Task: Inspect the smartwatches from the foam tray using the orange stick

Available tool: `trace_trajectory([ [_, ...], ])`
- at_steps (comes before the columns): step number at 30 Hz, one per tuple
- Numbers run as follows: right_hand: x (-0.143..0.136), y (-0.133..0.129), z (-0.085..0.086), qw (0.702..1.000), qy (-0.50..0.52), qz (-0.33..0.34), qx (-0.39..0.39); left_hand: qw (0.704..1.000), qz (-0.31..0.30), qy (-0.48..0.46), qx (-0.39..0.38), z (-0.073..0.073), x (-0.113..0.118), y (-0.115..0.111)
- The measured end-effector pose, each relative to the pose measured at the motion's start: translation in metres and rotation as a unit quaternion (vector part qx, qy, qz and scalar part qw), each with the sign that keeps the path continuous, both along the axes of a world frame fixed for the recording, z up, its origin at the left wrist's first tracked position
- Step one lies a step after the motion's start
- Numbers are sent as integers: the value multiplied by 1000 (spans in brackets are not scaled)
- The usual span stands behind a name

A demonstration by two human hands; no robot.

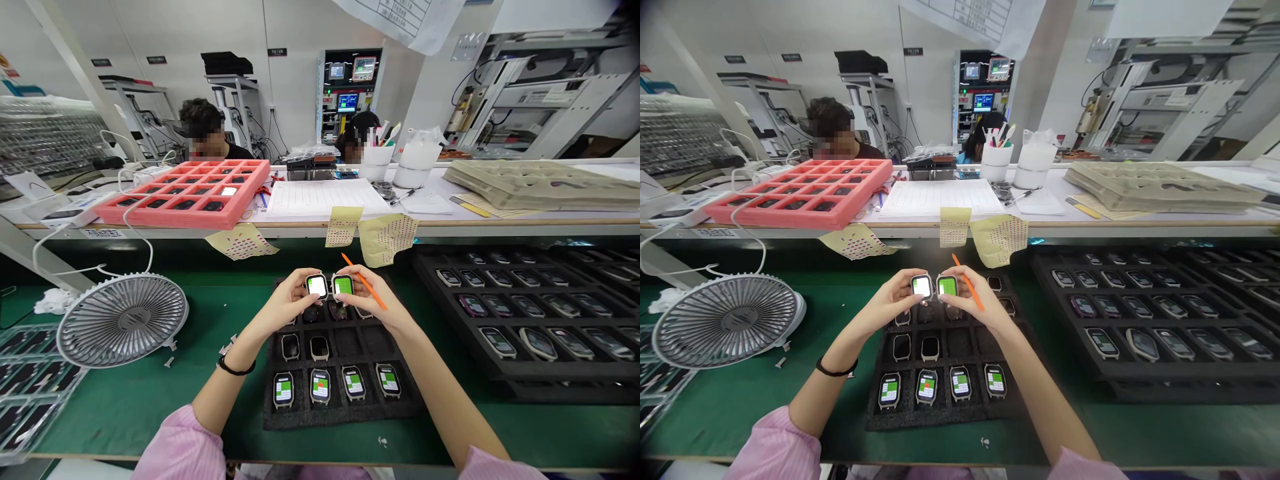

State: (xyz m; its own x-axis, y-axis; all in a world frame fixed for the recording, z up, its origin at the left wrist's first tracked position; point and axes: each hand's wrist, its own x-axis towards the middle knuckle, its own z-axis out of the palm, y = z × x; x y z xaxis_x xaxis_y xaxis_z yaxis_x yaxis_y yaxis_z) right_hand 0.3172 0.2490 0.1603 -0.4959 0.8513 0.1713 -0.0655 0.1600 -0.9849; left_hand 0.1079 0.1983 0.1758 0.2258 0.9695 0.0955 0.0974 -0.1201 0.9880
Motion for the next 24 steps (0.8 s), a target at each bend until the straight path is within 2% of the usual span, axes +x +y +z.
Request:
trace_trajectory([
  [4,1,-1,2,1000,-16,6,19,1000,10,-4,8,-1,0,1],
  [14,-2,-6,6,1000,4,-5,-9,995,92,0,-31,-2,-3,11],
  [18,-1,-6,7,1000,1,-7,-6,997,71,0,-37,2,-3,8],
  [24,-1,-8,10,1000,6,-9,-11,1000,24,15,-1,4,-7,3],
])
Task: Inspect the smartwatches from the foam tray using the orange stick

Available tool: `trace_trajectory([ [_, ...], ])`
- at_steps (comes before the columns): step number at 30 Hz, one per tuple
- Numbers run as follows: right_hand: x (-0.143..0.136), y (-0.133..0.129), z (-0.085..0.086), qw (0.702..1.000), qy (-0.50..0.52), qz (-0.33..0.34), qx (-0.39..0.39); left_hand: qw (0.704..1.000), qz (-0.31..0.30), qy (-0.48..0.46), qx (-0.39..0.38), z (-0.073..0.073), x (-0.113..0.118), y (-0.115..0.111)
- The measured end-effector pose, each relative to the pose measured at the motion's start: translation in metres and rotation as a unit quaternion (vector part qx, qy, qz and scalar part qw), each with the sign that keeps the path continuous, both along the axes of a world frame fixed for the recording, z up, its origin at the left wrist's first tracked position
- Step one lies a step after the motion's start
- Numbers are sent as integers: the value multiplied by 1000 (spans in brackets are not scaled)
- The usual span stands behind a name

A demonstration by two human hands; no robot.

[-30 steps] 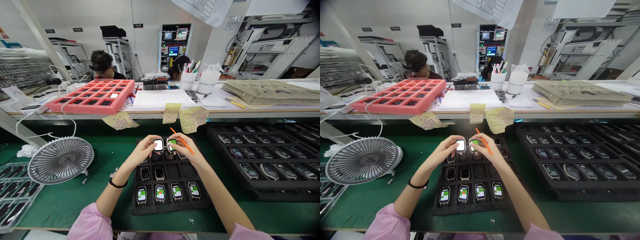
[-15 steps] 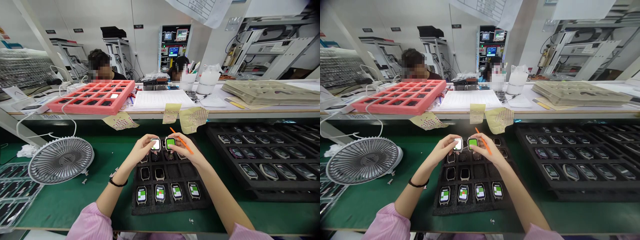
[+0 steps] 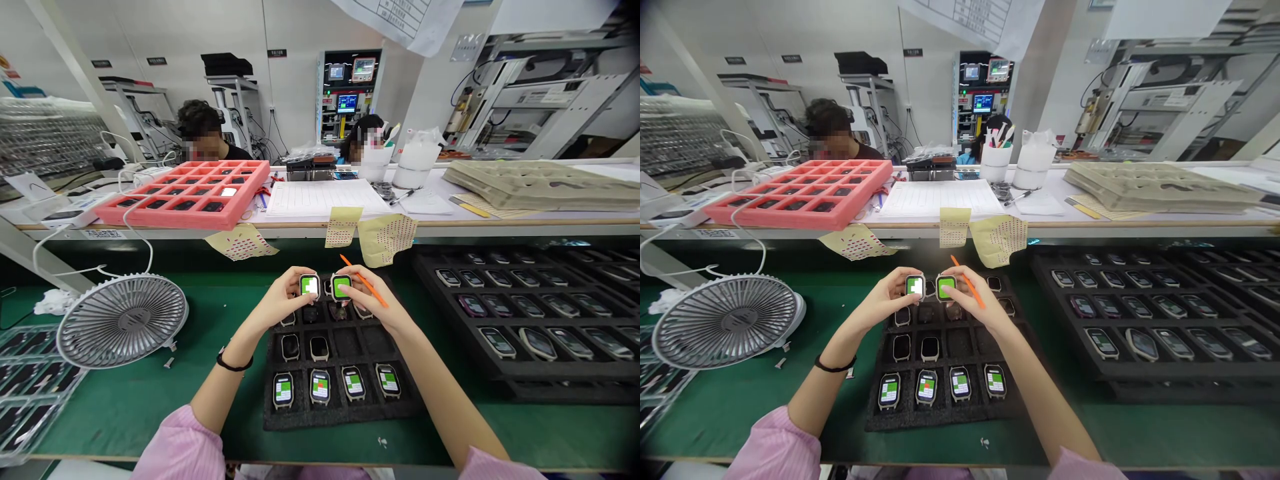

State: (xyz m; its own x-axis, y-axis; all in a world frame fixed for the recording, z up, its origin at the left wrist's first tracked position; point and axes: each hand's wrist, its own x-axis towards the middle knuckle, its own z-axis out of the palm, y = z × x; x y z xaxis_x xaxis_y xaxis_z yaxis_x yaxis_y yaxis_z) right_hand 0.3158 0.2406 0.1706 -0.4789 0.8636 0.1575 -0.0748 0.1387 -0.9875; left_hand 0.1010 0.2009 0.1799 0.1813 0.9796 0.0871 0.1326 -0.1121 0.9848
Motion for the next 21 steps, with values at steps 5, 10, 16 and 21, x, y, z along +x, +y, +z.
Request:
trace_trajectory([
  [5,-1,0,0,1000,-4,-4,1,1000,20,-4,-6,0,1,1],
  [10,-1,1,-3,1000,-5,-1,1,997,62,-25,-25,-1,3,5],
  [16,-3,0,-4,1000,-7,-5,0,995,90,-19,-32,-8,0,10],
  [21,-3,1,-4,1000,-13,-8,4,998,60,-27,-16,-8,-1,10],
])
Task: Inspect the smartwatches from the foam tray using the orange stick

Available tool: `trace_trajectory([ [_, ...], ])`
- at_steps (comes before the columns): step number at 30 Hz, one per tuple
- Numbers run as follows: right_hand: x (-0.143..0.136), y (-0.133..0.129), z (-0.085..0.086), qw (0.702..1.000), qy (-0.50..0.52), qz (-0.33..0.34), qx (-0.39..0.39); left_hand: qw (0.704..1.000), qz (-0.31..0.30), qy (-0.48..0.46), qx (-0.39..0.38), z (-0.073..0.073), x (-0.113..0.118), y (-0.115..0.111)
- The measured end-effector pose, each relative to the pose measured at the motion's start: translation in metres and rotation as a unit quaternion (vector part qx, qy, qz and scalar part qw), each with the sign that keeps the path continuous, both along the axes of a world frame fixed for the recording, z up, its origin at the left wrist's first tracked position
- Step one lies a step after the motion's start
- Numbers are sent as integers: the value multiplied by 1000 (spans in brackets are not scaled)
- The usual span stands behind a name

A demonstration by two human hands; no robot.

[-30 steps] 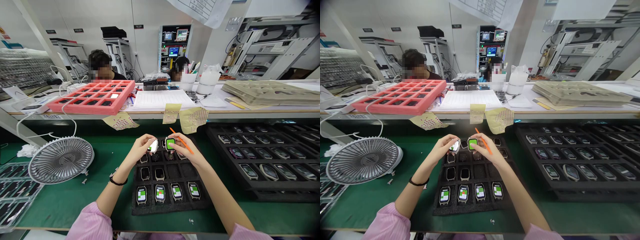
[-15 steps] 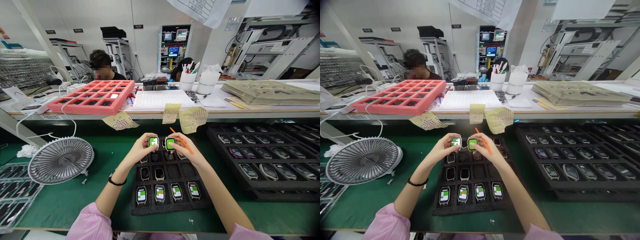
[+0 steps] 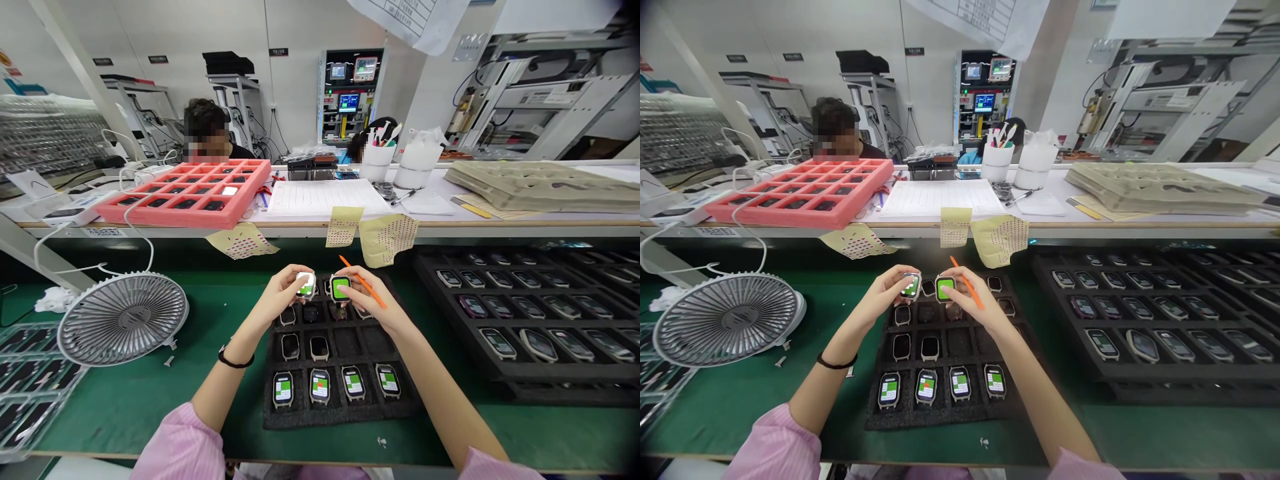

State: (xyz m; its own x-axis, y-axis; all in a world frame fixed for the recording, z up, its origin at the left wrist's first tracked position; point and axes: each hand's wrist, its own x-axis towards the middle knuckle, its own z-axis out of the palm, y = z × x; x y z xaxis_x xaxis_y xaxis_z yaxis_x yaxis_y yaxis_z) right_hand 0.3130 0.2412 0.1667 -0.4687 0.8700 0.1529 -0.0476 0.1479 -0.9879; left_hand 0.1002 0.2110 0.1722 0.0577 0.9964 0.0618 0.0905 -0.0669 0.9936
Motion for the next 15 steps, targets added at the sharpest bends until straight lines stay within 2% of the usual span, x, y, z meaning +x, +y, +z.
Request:
trace_trajectory([
  [8,0,-1,1,1000,2,-3,-1,998,-57,8,16,1,-1,-3],
  [15,-1,0,1,1000,10,-3,-4,997,-69,11,19,4,-1,-6],
])
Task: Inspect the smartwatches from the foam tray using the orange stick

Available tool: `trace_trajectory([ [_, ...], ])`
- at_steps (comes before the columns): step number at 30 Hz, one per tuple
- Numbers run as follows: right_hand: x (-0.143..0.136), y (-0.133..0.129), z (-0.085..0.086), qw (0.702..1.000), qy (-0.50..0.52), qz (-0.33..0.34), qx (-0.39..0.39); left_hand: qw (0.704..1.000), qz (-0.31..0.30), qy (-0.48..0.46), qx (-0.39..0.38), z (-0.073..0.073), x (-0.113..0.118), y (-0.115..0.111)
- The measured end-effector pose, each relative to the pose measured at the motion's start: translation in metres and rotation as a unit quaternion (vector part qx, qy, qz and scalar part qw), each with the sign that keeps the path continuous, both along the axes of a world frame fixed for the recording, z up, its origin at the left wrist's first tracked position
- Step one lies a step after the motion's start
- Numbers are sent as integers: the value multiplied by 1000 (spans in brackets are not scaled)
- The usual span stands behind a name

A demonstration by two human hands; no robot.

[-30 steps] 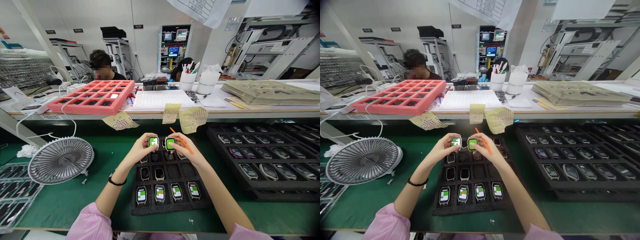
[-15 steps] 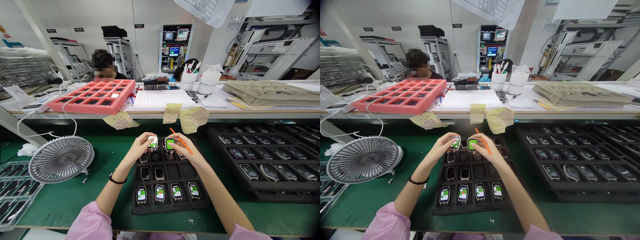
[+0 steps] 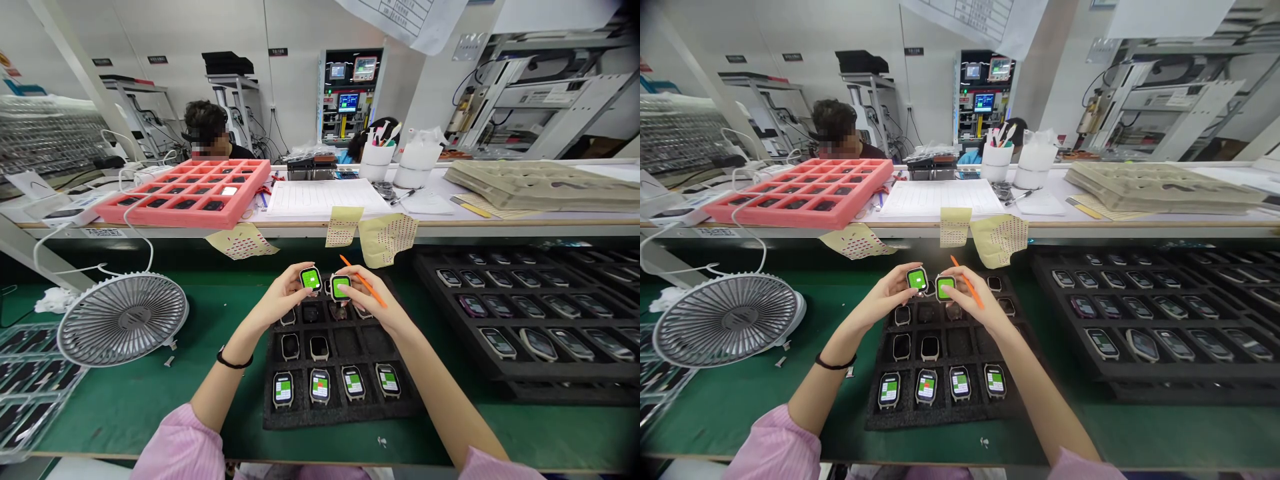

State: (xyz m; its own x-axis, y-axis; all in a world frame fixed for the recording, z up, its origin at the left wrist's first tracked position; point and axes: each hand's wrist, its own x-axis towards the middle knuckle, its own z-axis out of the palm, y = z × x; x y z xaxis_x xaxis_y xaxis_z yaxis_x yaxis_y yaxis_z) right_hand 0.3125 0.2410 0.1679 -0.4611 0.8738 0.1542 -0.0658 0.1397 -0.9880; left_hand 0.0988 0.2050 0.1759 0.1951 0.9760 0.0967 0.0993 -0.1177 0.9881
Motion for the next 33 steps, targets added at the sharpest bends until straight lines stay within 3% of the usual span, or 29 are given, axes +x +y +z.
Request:
trace_trajectory([
  [15,0,0,0,1000,-1,3,1,998,66,-2,12,-2,6,2],
  [21,0,0,0,1000,-1,-3,7,998,65,-5,16,-5,5,4],
  [24,-1,2,-3,1000,9,-12,4,999,26,3,31,-5,5,1],
  [28,-7,4,-11,999,10,-35,-6,990,-32,97,96,-3,11,-8],
  [30,-11,3,-15,999,6,-40,-8,971,-9,167,172,-5,16,-11],
  [33,-16,0,-19,999,-11,-45,8,918,34,253,302,-13,21,-9],
])
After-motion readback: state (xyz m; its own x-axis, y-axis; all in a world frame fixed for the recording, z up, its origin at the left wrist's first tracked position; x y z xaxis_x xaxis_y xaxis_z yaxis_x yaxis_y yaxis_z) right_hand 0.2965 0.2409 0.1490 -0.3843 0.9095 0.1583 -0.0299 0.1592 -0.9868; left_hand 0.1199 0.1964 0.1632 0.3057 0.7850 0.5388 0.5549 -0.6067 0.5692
